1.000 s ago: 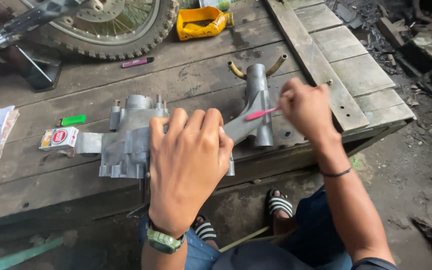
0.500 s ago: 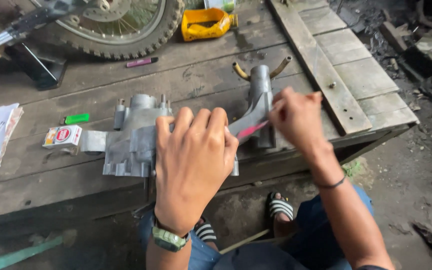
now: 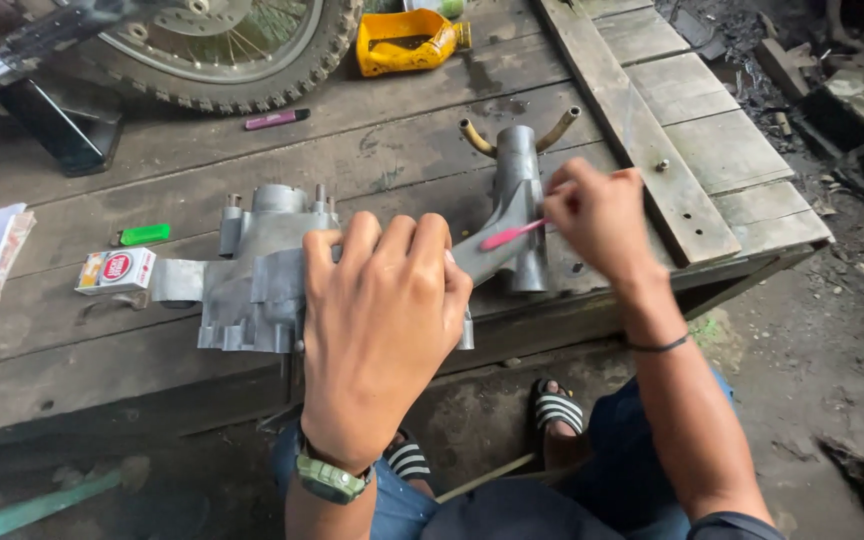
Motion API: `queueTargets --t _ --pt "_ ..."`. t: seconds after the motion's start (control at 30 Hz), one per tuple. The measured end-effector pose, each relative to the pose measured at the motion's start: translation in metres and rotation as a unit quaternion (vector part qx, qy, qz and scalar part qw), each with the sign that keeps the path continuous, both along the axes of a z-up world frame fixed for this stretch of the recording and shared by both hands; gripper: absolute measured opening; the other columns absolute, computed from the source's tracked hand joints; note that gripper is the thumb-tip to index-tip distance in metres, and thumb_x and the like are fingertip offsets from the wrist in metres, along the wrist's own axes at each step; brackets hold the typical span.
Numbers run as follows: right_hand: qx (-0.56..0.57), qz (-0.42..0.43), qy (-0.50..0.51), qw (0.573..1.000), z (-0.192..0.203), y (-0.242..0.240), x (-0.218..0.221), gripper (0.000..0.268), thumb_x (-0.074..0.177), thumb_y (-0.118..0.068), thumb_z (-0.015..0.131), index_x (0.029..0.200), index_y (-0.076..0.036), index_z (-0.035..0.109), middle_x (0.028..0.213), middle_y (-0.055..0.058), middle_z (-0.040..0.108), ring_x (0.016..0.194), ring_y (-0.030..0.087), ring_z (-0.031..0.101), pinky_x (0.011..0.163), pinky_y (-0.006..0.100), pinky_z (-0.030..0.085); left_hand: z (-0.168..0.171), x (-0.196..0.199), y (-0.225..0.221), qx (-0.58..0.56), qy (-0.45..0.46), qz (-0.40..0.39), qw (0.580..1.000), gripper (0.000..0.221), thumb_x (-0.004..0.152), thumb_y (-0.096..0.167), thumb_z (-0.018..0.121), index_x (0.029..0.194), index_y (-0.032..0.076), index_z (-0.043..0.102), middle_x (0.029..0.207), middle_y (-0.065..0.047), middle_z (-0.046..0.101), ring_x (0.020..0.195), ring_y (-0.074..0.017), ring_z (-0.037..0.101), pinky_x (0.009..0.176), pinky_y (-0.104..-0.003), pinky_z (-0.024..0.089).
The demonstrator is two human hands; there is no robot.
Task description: Cleaning a motorcycle engine component using a toothbrush to scrub the surface and crevices.
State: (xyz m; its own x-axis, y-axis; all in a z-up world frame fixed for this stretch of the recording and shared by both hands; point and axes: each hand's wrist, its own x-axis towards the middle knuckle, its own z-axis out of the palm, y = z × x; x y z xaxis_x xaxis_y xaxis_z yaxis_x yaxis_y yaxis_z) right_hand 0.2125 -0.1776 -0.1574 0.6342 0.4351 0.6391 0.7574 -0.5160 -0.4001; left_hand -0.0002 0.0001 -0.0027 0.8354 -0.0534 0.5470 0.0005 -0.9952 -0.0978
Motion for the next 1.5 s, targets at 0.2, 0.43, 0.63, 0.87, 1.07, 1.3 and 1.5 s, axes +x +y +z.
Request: queueTargets --t 0.2,0.43,0.63,0.87,1.07,1.3,1.5 --pt "-0.061 -0.047 -0.034 0.996 0.003 0.024 -0.033 0.005 0.081 -0.014 0.062 0.084 -0.018 0.061 0.055 -0.006 0.061 0.05 0.024 0.062 0.082 0.043 0.04 -0.001 0.001 -0.002 -0.001 -0.005 0.007 1.0 0.011 0.089 0.018 0.065 0.082 0.017 0.056 0.071 0.001 0.057 0.077 -0.028 0.055 0.072 -0.044 0.039" --pt "-0.11 -0.127 0.114 0.979 0.007 0.002 -0.024 0.011 0.089 -0.013 0.053 0.087 -0.014 0.064 0.057 -0.002 0.063 0.051 0.029 0.056 0.089 0.04 0.03 -0.003 0.0 -0.001 0.003 -0.02 0.007 1.0 0.013 0.09 0.016 0.063 0.08 0.018 0.055 0.067 0.002 0.056 0.074 -0.0255 0.053 0.071 -0.042 0.038" --pt "-0.142 -0.067 0.038 0.987 0.012 0.02 -0.039 0.007 0.086 -0.024 0.057 0.081 -0.02 0.061 0.06 0.0 0.07 0.06 0.032 0.066 0.078 0.045 0.04 -0.002 0.004 -0.001 -0.013 -0.023 0.007 1.0 0.009 0.088 0.021 0.066 0.084 0.018 0.059 0.073 0.0 0.064 0.079 -0.0292 0.058 0.075 -0.046 0.04" --pt "-0.127 -0.118 0.069 0.982 0.006 0.006 -0.038 0.01 0.089 -0.017 0.056 0.091 -0.016 0.067 0.062 0.002 0.072 0.057 0.031 0.066 0.091 0.044 0.035 -0.008 0.002 -0.001 -0.001 -0.033 0.006 0.999 0.013 0.091 0.018 0.062 0.079 0.018 0.056 0.067 0.001 0.061 0.074 -0.0248 0.055 0.073 -0.043 0.038" --pt "-0.127 -0.13 0.152 0.972 0.017 -0.003 -0.021 0.019 0.087 -0.02 0.051 0.093 -0.017 0.069 0.062 0.004 0.069 0.067 0.032 0.066 0.092 0.042 0.037 -0.009 0.004 -0.001 -0.005 -0.024 0.008 1.0 0.009 0.09 0.022 0.063 0.082 0.017 0.06 0.071 -0.001 0.066 0.077 -0.0263 0.059 0.072 -0.045 0.039" --pt "-0.107 -0.096 0.035 0.989 -0.006 0.015 -0.03 0.014 0.092 -0.03 0.066 0.1 -0.02 0.064 0.061 -0.009 0.069 0.066 0.027 0.072 0.088 0.049 0.04 -0.011 0.007 -0.004 -0.009 -0.044 0.016 0.999 0.011 0.091 0.021 0.059 0.081 0.017 0.063 0.072 -0.004 0.069 0.078 -0.028 0.062 0.076 -0.048 0.04" --pt "-0.092 -0.158 -0.033 0.983 -0.011 0.006 -0.019 0.012 0.084 -0.02 0.062 0.095 -0.02 0.068 0.051 -0.001 0.063 0.059 0.039 0.067 0.074 0.054 0.05 -0.011 0.008 -0.005 0.018 -0.048 0.031 0.998 0.014 0.094 0.028 0.062 0.083 0.018 0.063 0.07 -0.001 0.066 0.076 -0.0279 0.062 0.074 -0.048 0.041"
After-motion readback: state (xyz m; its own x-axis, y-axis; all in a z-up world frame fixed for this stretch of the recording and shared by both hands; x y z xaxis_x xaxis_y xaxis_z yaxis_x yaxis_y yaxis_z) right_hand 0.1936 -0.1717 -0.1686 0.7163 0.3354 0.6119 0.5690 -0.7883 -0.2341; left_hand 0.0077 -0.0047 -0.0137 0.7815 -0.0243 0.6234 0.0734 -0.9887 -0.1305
